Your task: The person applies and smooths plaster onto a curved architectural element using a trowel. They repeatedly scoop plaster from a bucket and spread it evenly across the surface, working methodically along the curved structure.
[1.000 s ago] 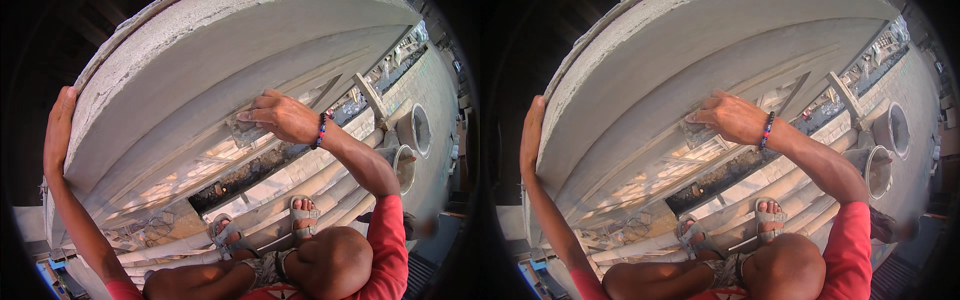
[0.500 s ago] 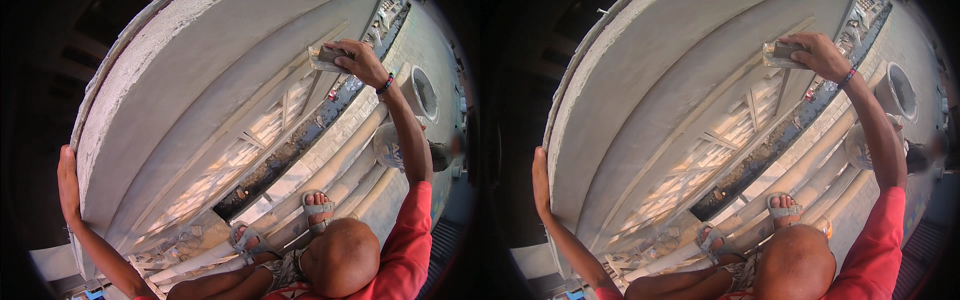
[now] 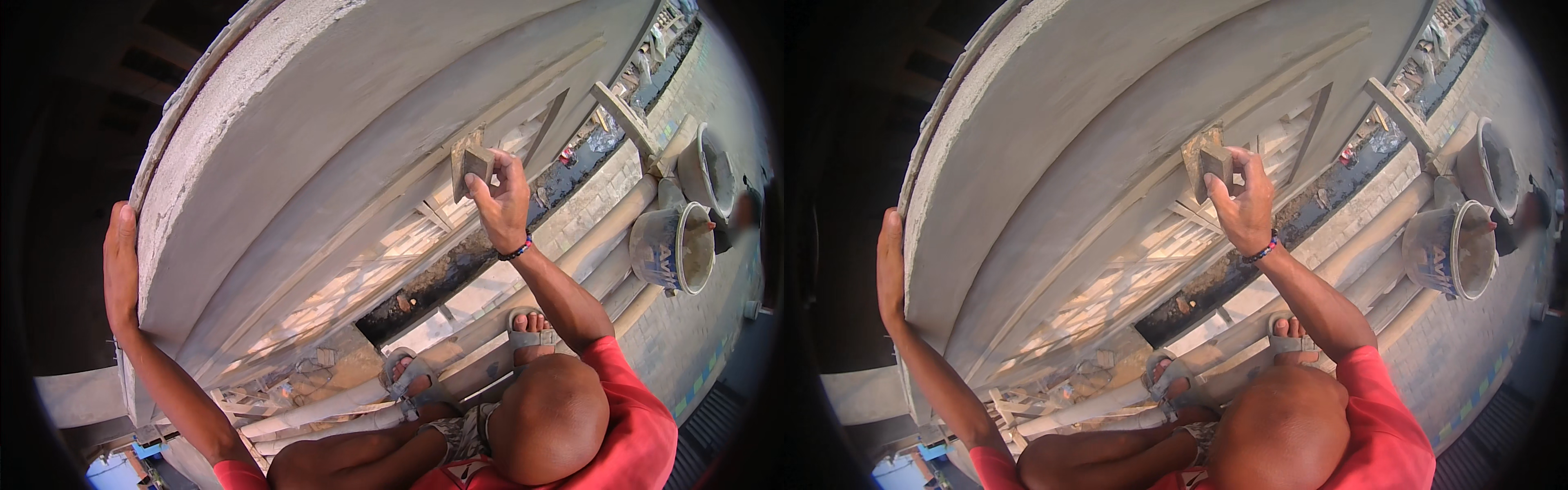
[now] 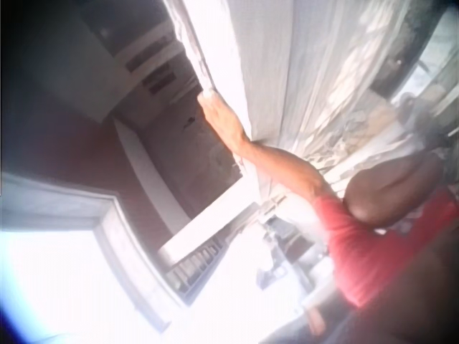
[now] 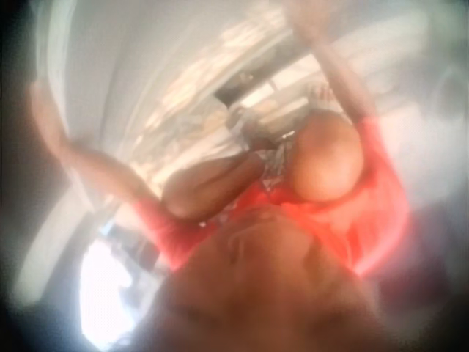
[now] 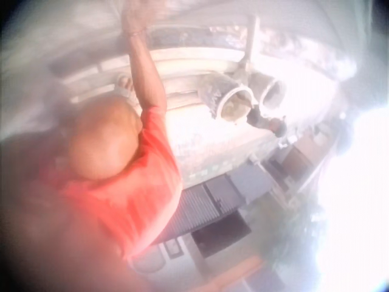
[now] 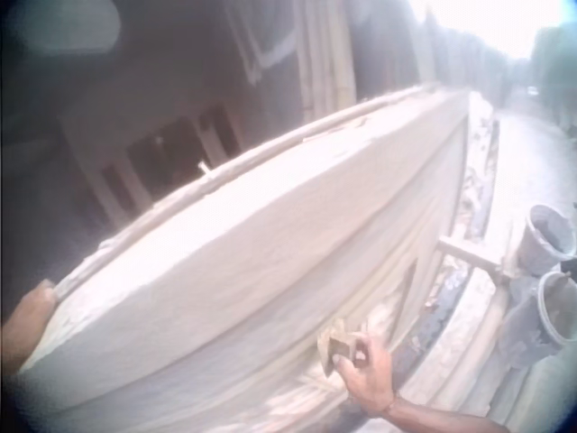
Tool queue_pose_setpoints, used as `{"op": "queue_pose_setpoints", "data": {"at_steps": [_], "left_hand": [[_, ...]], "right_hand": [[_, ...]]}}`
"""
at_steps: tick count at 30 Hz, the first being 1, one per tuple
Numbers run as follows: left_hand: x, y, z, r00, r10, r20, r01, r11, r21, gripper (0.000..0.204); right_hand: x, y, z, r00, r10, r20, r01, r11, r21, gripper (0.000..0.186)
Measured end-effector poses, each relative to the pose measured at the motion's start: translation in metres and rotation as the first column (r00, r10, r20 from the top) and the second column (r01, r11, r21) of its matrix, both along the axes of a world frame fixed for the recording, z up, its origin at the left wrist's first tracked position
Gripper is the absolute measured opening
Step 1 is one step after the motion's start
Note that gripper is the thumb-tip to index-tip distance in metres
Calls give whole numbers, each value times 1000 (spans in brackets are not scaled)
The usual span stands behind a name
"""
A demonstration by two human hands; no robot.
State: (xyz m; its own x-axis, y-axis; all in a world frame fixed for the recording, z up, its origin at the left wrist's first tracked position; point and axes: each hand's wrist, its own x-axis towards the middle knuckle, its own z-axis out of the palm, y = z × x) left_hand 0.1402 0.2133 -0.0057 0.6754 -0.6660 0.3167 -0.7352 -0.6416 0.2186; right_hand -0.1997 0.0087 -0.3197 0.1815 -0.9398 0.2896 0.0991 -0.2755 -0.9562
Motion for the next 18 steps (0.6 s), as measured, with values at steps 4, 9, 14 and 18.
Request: {"op": "queue_pose_setpoints", "data": {"at_steps": [4,9,14,18], "left_hand": [[-1,0,0,999,-24,-47,25,1000,15,56],[-1,0,-2,999,-18,32,18,1000,1,59],[0,1,-1,999,9,43,-9,1000,10,59],[1,1,1,999,-54,-1,54,998,27,58]], "right_hand": [[37,23,-23,980,-116,-159,86,979,-185,41],[20,63,-28,927,65,-370,-96,993,-64,46],[32,51,-17,999,-29,-44,27,999,-44,47],[63,72,-20,973,38,-226,-69,989,-129,46]]}}
